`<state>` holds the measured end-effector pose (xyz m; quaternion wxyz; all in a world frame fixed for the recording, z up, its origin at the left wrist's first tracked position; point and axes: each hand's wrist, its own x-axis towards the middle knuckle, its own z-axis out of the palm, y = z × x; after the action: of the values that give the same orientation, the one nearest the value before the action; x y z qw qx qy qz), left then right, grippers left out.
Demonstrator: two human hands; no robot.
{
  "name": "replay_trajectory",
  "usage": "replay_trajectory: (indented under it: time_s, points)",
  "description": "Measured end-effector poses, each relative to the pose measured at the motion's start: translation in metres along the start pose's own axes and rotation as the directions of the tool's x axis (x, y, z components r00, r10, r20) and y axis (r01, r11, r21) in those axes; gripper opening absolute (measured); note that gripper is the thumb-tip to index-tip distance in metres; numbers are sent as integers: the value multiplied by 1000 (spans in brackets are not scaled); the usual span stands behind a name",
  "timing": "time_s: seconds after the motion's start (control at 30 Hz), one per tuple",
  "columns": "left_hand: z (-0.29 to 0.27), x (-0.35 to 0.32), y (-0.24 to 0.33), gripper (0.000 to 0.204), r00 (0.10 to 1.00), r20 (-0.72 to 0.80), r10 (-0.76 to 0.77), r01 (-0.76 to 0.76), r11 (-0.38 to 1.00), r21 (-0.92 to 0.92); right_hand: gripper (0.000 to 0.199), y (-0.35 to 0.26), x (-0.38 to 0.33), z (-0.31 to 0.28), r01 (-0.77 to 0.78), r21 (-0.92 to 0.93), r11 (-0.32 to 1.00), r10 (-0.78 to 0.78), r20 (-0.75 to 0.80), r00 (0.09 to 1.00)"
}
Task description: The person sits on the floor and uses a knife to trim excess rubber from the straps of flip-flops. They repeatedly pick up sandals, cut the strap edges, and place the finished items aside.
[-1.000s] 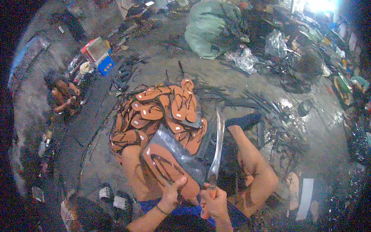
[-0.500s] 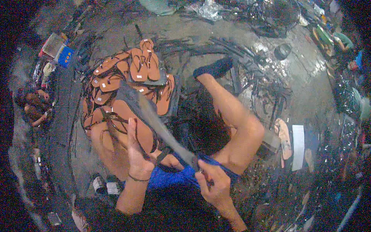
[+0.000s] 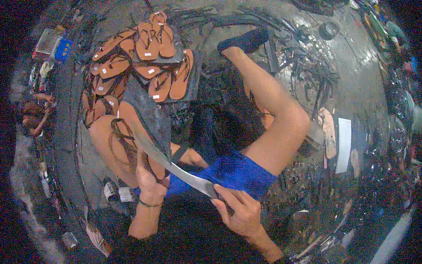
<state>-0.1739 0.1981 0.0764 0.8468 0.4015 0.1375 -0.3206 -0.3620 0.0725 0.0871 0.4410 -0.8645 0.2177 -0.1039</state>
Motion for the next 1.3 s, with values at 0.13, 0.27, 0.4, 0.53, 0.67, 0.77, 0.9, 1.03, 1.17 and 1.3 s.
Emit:
replay_trajectory:
  time_s: [0.13,0.27,0.4,0.53,0.67,0.77,0.9,1.03,1.17,1.3]
  points:
    - [-26,-3,-7,36,994,110,22,-26,999,34,30,-7,4,-6,-58,18,998,57,84,995]
    - [-29,-4,-8,36,990,121,68,-83,990,115,30,-12,9,-3,-87,54,995,81,112,990]
    - [-26,-10,-13,38,987,-115,110,-78,964,256,29,-17,22,3,-155,99,983,132,201,971]
    - [-26,-15,-13,39,973,-181,142,-85,954,289,27,-18,35,18,-136,155,979,104,195,975]
    - [-29,-15,-10,40,982,-106,158,-121,948,296,28,-11,42,42,-89,203,975,59,149,987]
    - [-30,-16,-8,39,980,-131,152,-108,949,297,27,-9,52,56,-49,220,974,28,95,995]
    - [-33,-15,-6,34,975,-179,134,-74,949,307,23,-1,62,74,6,252,968,-20,56,998]
    - [-42,-20,-2,31,980,-185,71,-28,973,229,19,4,79,95,107,308,945,-100,-37,994]
    - [-34,-22,2,28,983,-168,71,-29,970,239,21,2,101,100,74,229,971,-83,30,996]
    - [-29,-27,-2,31,969,-227,94,-27,958,284,22,4,130,118,84,295,952,-92,16,996]
